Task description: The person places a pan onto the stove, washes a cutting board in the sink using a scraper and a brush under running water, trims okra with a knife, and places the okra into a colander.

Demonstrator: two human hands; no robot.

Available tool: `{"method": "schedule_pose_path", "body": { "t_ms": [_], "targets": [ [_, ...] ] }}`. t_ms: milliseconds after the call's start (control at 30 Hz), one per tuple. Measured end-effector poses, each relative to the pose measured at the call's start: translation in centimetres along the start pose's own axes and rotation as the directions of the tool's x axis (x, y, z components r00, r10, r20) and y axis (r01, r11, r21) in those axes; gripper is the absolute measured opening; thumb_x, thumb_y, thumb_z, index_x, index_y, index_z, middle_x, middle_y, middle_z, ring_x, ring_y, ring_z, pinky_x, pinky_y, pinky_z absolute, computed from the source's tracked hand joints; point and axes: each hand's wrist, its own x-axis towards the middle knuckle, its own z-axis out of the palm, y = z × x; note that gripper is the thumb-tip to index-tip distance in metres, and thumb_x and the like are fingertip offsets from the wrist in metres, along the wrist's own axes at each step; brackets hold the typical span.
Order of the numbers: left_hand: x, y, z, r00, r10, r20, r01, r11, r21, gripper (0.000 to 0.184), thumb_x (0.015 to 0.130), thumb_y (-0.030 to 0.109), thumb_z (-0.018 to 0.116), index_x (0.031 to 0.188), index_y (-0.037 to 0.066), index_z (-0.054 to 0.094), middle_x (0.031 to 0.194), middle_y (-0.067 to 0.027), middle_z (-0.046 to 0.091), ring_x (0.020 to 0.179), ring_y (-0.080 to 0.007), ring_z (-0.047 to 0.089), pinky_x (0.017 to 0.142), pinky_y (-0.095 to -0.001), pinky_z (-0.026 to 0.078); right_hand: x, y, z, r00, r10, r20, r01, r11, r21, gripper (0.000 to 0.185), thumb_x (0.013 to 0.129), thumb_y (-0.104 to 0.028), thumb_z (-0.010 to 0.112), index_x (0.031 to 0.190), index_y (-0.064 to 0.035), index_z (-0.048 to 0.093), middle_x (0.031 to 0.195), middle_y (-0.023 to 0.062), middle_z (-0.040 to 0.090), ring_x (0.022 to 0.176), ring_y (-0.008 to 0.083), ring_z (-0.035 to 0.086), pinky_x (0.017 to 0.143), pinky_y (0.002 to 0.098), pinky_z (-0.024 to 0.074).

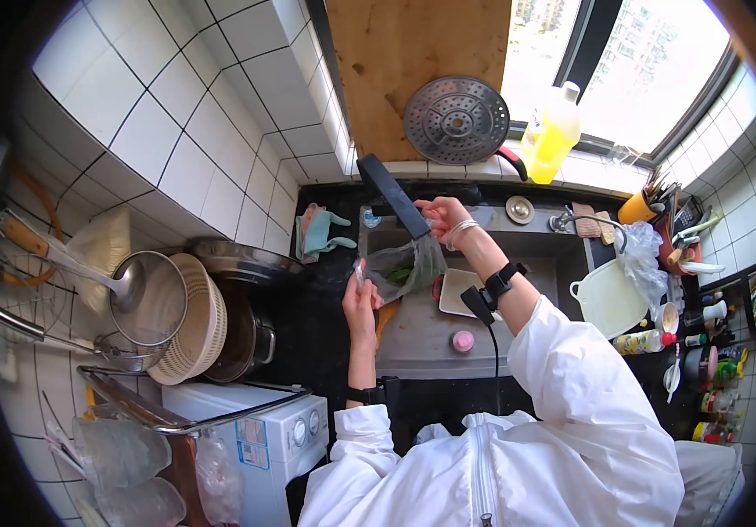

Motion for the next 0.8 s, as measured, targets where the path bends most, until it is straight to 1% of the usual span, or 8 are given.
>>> {"method": "schedule_pose_path", "body": {
  "t_ms": [100, 133, 167, 233, 300, 467, 567, 800],
  "targets": [
    [0.3, -0.1, 0.0, 0.999, 0.02, 0.033, -0.021, 0.999, 0.048, 0.043, 0.096, 0.015, 0.047, 0.138, 0.01, 0.041, 0.072, 0.0014, 0.047, 0.054, -0.0043, 0.042, 0.053, -0.0187, 0.037, -1.3, 0.6, -1.8, 0.981, -0.167, -0.095, 0.103, 0.874, -0.475, 0.035, 0.074, -0.011, 0.056, 0.108, -0.0062, 0.06, 0.058, -0.0029, 0.047, 0.043, 0.0078, 0.035, 0.04, 0.0223, 0.0262],
    [0.6, 0.1, 0.1, 0.998, 0.028, 0.047, -0.031, 0.998, 0.061, 0.043, 0.096, 0.015, 0.047, 0.138, 0.01, 0.041, 0.074, 0.0003, 0.051, 0.054, -0.0043, 0.044, 0.053, -0.0185, 0.039, -1.7, 0.5, -2.6, 0.96, -0.26, -0.102, 0.132, 0.744, -0.655, 0.035, 0.074, -0.01, 0.056, 0.109, -0.007, 0.062, 0.06, -0.0019, 0.05, 0.044, 0.0081, 0.037, 0.041, 0.0219, 0.0281],
    [1.0, 0.3, 0.2, 0.998, 0.024, 0.065, -0.032, 0.993, 0.118, 0.043, 0.096, 0.014, 0.046, 0.139, 0.01, 0.04, 0.081, -0.002, 0.055, 0.053, -0.0042, 0.045, 0.052, -0.0184, 0.04, -2.3, 0.2, -3.4, 0.951, -0.304, -0.061, 0.15, 0.621, -0.769, 0.034, 0.074, -0.012, 0.06, 0.108, -0.009, 0.065, 0.066, 0.0019, 0.058, 0.052, 0.0112, 0.051, 0.048, 0.025, 0.0406],
    [1.9, 0.6, 0.2, 0.995, 0.013, 0.101, -0.035, 0.973, 0.226, 0.043, 0.096, 0.013, 0.044, 0.139, 0.009, 0.04, 0.095, -0.0065, 0.063, 0.052, -0.0042, 0.048, 0.051, -0.0181, 0.042, -3.4, 0.3, -4.8, 0.857, -0.494, 0.147, 0.321, 0.29, -0.902, 0.034, 0.073, -0.014, 0.063, 0.107, -0.0101, 0.065, 0.069, 0.0034, 0.061, 0.059, 0.015, 0.057, 0.056, 0.0286, 0.0461],
    [2.7, 0.8, 0.4, 0.988, 0.04, 0.147, -0.087, 0.94, 0.33, 0.043, 0.096, 0.011, 0.043, 0.139, 0.008, 0.039, 0.106, -0.0096, 0.063, 0.051, -0.0037, 0.049, 0.049, -0.0181, 0.043, -4.8, 0.7, -5.2, 0.707, -0.581, 0.404, 0.446, -0.077, -0.892, 0.028, 0.072, -0.02, 0.066, 0.099, -0.0125, 0.068, 0.074, 0.0063, 0.066, 0.068, 0.0229, 0.065, 0.068, 0.034, 0.0513],
    [3.1, 0.7, 0.9, 0.976, 0.061, 0.209, -0.147, 0.892, 0.428, 0.044, 0.095, 0.005, 0.04, 0.138, 0.005, 0.039, 0.122, -0.013, 0.059, 0.05, -0.0034, 0.05, 0.047, -0.0187, 0.044, -10.7, 0.8, -4.8, 0.884, -0.199, 0.423, 0.28, -0.499, -0.82, 0.014, 0.069, -0.025, 0.064, 0.077, -0.0154, 0.071, 0.068, 0.0062, 0.066, 0.068, 0.0271, 0.065, 0.065, 0.0375, 0.0521],
    [2.4, 0.0, 1.2, 0.973, 0.07, 0.22, -0.152, 0.911, 0.384, 0.045, 0.093, 0.002, 0.04, 0.138, 0.003, 0.039, 0.129, -0.0131, 0.054, 0.052, -0.0043, 0.051, 0.047, -0.0194, 0.045, -12.3, 2.4, -5.8, 0.908, -0.113, 0.405, 0.247, -0.636, -0.731, 0.01, 0.066, -0.023, 0.063, 0.067, -0.0166, 0.071, 0.065, 0.0086, 0.065, 0.066, 0.0287, 0.064, 0.062, 0.0388, 0.0521],
    [1.2, -2.1, -0.3, 0.98, 0.044, 0.195, -0.131, 0.879, 0.459, 0.047, 0.091, -0.003, 0.04, 0.138, 0.003, 0.039, 0.135, -0.0115, 0.049, 0.055, -0.0056, 0.052, 0.049, -0.0203, 0.046, -11.6, 7.7, -7.3, 0.952, -0.106, 0.286, 0.1, -0.777, -0.621, 0.009, 0.07, -0.018, 0.061, 0.072, -0.0124, 0.068, 0.064, 0.0117, 0.065, 0.063, 0.0296, 0.065, 0.057, 0.0394, 0.0509]
  ]
}}
